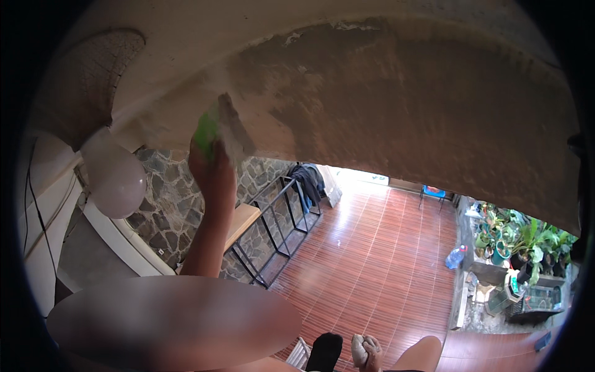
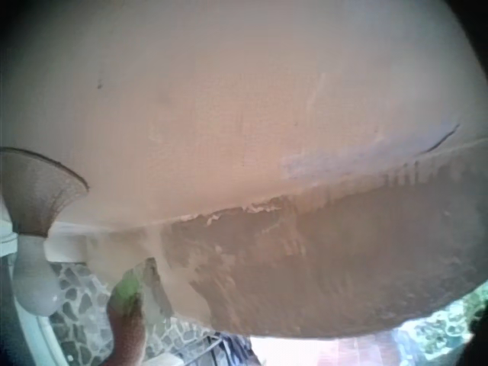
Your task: The person applies plaster to a ceiling using a green trowel and a ball of plaster held in the other hand. They repeatedly scoop plaster onto the trowel and smooth it onto the ceiling surface in a continuous cycle.
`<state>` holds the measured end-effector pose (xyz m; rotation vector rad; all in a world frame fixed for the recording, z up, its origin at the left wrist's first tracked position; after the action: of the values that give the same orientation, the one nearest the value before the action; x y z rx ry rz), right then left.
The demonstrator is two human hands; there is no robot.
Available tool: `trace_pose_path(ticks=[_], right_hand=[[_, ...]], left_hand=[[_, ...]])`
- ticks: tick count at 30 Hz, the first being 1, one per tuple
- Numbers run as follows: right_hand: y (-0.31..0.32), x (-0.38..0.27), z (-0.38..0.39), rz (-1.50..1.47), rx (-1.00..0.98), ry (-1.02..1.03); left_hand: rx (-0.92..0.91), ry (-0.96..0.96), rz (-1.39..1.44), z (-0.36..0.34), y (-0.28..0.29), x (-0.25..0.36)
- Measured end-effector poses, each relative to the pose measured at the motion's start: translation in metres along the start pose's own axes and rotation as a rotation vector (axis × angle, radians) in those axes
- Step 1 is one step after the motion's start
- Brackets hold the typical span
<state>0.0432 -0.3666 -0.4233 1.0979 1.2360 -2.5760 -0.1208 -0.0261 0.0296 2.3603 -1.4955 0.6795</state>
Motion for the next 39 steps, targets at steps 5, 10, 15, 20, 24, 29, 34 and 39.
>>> trace_pose_path(ticks=[5, 10, 15, 20, 24, 29, 34, 39], right_hand=[[0.019, 0.017, -0.011, -0.015, 0.037, -0.036], [0.023, 0.015, -0.017, -0.017, -0.012, 0.026], [0.029, -0.001, -0.009, -0.036, 0.035, 0.005], [0.034, -0.012, -0.007, -0.065, 0.061, -0.019], [0.04, -0.011, -0.01, -0.077, 0.058, 0.019], [0.046, -0.008, -0.013, -0.092, 0.041, 0.006], [0.035, -0.012, -0.011, -0.078, 0.002, 0.027], [0.018, -0.022, 0.001, -0.043, 0.069, -0.047]], left_hand=[[0.17, -0.286, -0.202, -0.05, -0.048, 0.016], [0.188, -0.367, -0.313, -0.061, -0.073, 0.041], [0.162, -0.283, -0.444, -0.051, -0.097, 0.07], [0.066, -0.453, -0.259, -0.041, -0.126, 0.096], [0.048, -0.368, -0.399, -0.032, -0.148, 0.115], [-0.035, -0.462, -0.467, -0.003, -0.162, 0.132], [0.041, -0.644, -0.344, 0.008, -0.167, 0.134], [0.138, -0.81, -0.176, 0.006, -0.15, 0.121]])
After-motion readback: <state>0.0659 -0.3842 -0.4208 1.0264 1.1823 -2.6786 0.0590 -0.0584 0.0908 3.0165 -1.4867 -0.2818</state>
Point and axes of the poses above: each hand's wrist, its own z-axis away from the middle knuckle, its own y-axis out of the back of the hand, x = y × z, the point moved 1 cm from there along -z, towards the middle knuckle, and after that the axes turned 12 degrees about -z, right-handed, at the moved point
